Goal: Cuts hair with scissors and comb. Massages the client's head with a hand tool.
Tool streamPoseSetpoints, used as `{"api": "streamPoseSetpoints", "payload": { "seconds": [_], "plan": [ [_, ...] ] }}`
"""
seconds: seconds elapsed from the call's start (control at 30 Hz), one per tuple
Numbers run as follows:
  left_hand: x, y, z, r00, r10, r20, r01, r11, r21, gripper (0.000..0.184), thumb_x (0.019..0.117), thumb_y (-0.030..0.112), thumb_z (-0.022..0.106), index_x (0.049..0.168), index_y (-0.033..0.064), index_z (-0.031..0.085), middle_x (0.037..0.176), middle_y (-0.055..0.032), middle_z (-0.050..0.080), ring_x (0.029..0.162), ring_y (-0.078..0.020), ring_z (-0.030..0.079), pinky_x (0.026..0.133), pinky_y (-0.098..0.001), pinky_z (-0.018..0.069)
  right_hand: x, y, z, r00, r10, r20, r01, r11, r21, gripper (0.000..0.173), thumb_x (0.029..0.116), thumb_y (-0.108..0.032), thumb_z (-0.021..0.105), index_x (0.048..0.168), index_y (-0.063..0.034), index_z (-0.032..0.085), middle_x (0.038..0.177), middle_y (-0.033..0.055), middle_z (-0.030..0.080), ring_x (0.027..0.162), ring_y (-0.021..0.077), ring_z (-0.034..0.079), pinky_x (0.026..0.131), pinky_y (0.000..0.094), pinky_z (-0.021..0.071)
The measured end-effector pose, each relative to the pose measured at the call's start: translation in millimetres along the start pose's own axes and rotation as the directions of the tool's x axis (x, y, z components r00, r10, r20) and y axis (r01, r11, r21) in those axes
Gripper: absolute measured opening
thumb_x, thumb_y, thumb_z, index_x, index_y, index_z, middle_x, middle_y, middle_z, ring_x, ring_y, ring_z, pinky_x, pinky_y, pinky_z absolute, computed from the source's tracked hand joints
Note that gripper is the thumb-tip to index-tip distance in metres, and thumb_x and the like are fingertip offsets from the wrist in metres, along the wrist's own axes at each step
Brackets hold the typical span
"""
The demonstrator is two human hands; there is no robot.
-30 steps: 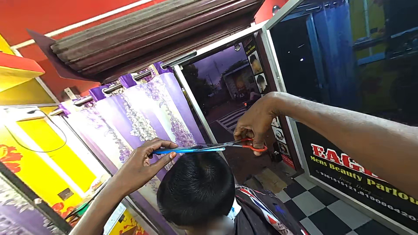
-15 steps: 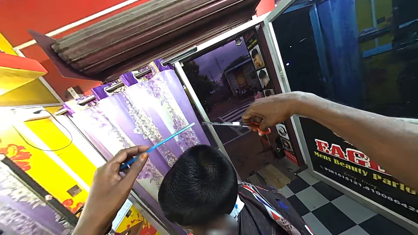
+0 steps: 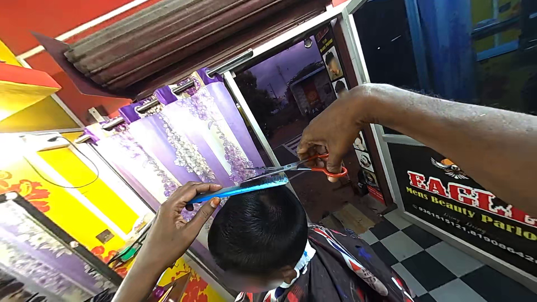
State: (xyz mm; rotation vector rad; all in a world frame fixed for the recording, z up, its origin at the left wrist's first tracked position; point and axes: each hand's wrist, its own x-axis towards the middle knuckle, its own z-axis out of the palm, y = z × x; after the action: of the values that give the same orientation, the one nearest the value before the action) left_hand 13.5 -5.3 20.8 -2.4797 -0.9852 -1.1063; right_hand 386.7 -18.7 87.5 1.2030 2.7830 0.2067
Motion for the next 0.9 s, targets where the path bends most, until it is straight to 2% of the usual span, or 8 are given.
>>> {"api": "streamPoseSetpoints", "payload": {
  "seconds": [0.13, 0.23, 0.37, 0.5, 0.6, 0.73, 0.8, 0.9],
  "plan": [
    [0.6, -1.6, 1.5, 1.0, 0.009, -0.023, -0.009, 1.0, 0.024, 0.039, 0.0943, 0.052, 0.06, 0.119, 0.0246, 0.072, 0.111, 0.012, 0.068, 0.099, -0.0059, 0.063, 0.08, -0.0255, 0.0517, 6.5, -12.3, -7.9, 0.999, 0.005, 0.048, -0.002, 0.998, -0.055, 0.03, 0.0847, -0.035, 0.083, 0.104, -0.0137, 0.075, 0.087, -0.0021, 0.07, 0.074, 0.0068, 0.062, 0.069, 0.0267, 0.0493],
    [1.3, -1.7, 1.5, 0.999, 0.021, -0.04, -0.02, 1.0, 0.021, 0.039, 0.0937, 0.05, 0.061, 0.119, 0.0232, 0.072, 0.113, 0.0111, 0.068, 0.103, -0.0077, 0.063, 0.083, -0.0268, 0.052, 9.7, -19.2, -15.7, 0.998, 0.035, 0.05, -0.028, 0.989, -0.144, 0.031, 0.0865, -0.036, 0.081, 0.109, -0.0148, 0.075, 0.091, 0.0007, 0.07, 0.081, 0.013, 0.064, 0.075, 0.0355, 0.0495],
    [0.2, 0.8, 1.5, 0.999, 0.017, -0.046, -0.016, 0.999, 0.034, 0.039, 0.0937, 0.051, 0.061, 0.119, 0.0235, 0.072, 0.113, 0.0119, 0.068, 0.103, -0.0065, 0.063, 0.083, -0.0256, 0.0516, 7.8, -14.4, -14.7, 1.0, 0.005, 0.019, -0.003, 0.993, -0.116, 0.019, 0.0879, -0.016, 0.08, 0.106, -0.0142, 0.075, 0.092, -0.0011, 0.071, 0.079, 0.0106, 0.065, 0.073, 0.0328, 0.05],
    [-6.0, -0.1, -6.2, 0.977, -0.16, -0.139, 0.182, 0.97, 0.161, 0.039, 0.0963, 0.049, 0.058, 0.117, 0.0197, 0.073, 0.107, 0.0061, 0.069, 0.086, -0.0063, 0.063, 0.069, -0.0288, 0.0507, -2.0, 3.0, -5.0, 0.998, 0.025, -0.05, -0.025, 1.0, -0.013, 0.022, 0.0885, -0.013, 0.08, 0.11, -0.0131, 0.073, 0.098, -0.0013, 0.072, 0.085, 0.0102, 0.066, 0.08, 0.0334, 0.0513],
    [-12.1, -3.2, -24.7, 0.954, -0.261, -0.147, 0.272, 0.96, 0.058, 0.036, 0.0977, 0.043, 0.059, 0.117, 0.016, 0.071, 0.104, 0.0025, 0.071, 0.084, -0.0085, 0.065, 0.068, -0.0288, 0.0517, -12.8, 33.5, 17.5, 0.978, 0.002, -0.211, 0.018, 0.996, 0.091, 0.024, 0.0864, -0.012, 0.082, 0.107, -0.0069, 0.07, 0.086, 0.003, 0.068, 0.074, 0.0134, 0.063, 0.071, 0.0341, 0.0521],
    [-4.8, 21.5, -47.1, 0.983, 0.116, 0.143, -0.109, 0.992, -0.058, 0.036, 0.0949, 0.053, 0.064, 0.117, 0.0259, 0.074, 0.113, 0.0069, 0.07, 0.104, -0.012, 0.067, 0.086, -0.0275, 0.0577, -18.0, 66.3, 60.4, 0.931, 0.067, -0.359, 0.003, 0.981, 0.193, 0.014, 0.0867, -0.009, 0.08, 0.097, -0.0079, 0.07, 0.078, 0.001, 0.067, 0.068, 0.0126, 0.063, 0.065, 0.0333, 0.0529],
    [9.1, 39.2, -43.4, 0.956, 0.203, 0.214, -0.216, 0.975, 0.043, 0.033, 0.095, 0.055, 0.061, 0.115, 0.0322, 0.074, 0.111, 0.0129, 0.07, 0.103, -0.007, 0.066, 0.083, -0.0251, 0.0556, -15.3, 69.9, 76.7, 0.944, 0.076, -0.322, 0.01, 0.967, 0.255, 0.021, 0.0843, -0.011, 0.084, 0.098, -0.0058, 0.069, 0.081, 0.0026, 0.067, 0.072, 0.014, 0.063, 0.069, 0.035, 0.0527],
    [33.7, 48.9, -32.6, 0.947, 0.225, 0.23, -0.269, 0.946, 0.181, 0.033, 0.0954, 0.053, 0.055, 0.11, 0.0296, 0.074, 0.103, 0.0177, 0.068, 0.091, 0.0005, 0.063, 0.072, -0.0217, 0.0517, -8.1, 65.6, 89.9, 0.956, 0.062, -0.285, 0.043, 0.937, 0.348, 0.017, 0.0872, -0.001, 0.077, 0.102, -0.005, 0.071, 0.089, 0.0028, 0.073, 0.075, 0.0127, 0.069, 0.074, 0.0327, 0.0571]
  ]
}}
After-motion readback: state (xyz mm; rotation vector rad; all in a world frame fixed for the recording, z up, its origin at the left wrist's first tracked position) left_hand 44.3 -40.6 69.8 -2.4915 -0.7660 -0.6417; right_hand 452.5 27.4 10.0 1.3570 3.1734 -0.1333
